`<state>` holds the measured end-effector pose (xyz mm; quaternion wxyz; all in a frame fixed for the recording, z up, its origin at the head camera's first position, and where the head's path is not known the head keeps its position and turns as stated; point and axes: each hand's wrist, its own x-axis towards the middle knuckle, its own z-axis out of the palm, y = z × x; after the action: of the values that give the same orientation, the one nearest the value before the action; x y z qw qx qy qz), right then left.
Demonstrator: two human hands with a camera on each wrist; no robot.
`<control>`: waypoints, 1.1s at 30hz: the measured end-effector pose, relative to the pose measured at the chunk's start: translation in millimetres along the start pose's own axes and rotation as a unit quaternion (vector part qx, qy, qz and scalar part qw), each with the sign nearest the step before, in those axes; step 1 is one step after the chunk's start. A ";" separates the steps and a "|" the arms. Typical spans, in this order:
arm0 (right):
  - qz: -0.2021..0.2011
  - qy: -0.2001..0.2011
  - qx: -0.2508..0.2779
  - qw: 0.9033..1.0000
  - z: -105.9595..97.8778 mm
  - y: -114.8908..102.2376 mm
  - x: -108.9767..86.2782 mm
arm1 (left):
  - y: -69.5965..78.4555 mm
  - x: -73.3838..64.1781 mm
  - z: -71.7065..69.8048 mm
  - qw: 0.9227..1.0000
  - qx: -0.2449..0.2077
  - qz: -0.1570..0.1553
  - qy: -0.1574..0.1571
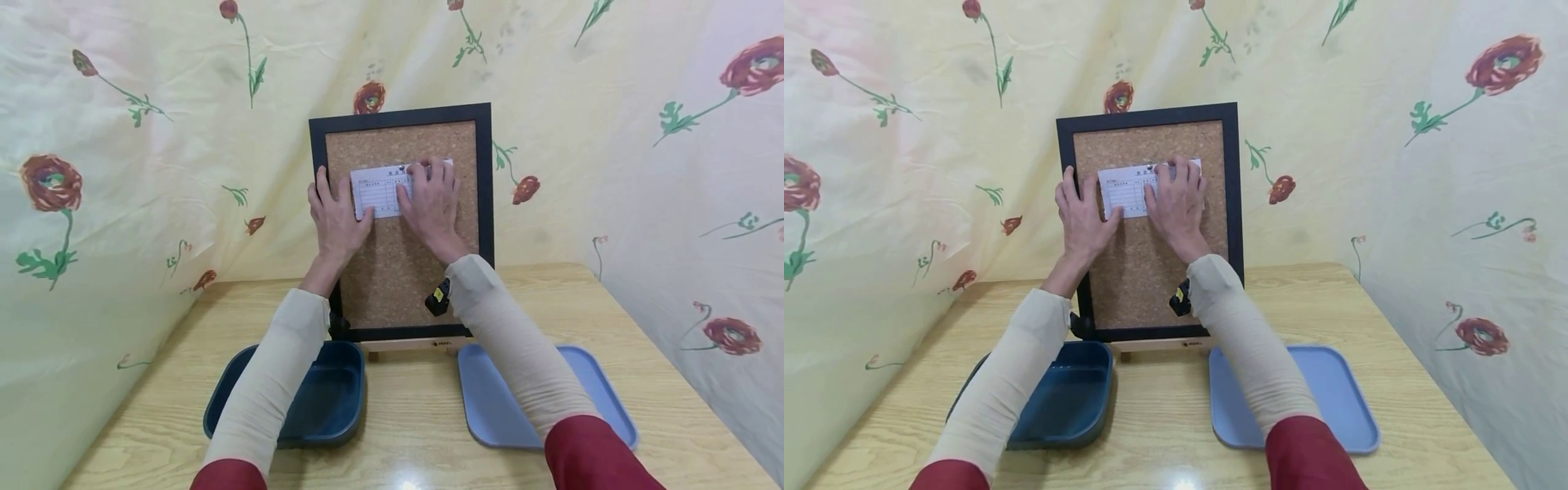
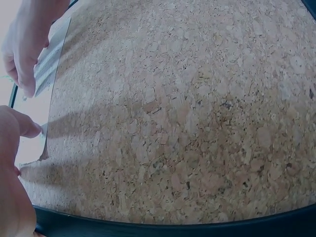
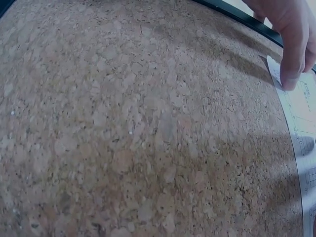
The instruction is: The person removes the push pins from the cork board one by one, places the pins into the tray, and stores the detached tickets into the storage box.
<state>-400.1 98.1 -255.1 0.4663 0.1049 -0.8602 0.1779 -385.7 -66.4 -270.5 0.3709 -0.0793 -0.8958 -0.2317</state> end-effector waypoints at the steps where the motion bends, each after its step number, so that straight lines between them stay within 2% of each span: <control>1: 0.002 0.002 -0.003 1.000 0.5 -0.7 -0.2 | 0.0 -0.2 -0.4 1.000 0.000 0.000 -0.001; 12: 0.012 0.035 -0.008 0.999 5.9 -3.3 0.0 | 2.7 0.3 -1.6 1.000 -0.012 -0.004 0.000; 33: 0.053 0.062 0.015 0.997 13.3 -9.1 1.9 | 4.9 -0.8 0.0 1.000 -0.012 -0.016 0.005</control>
<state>-408.1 84.4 -258.3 0.5073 0.0544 -0.8311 0.2211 -383.5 -62.1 -269.3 0.3705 -0.0689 -0.8922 -0.2489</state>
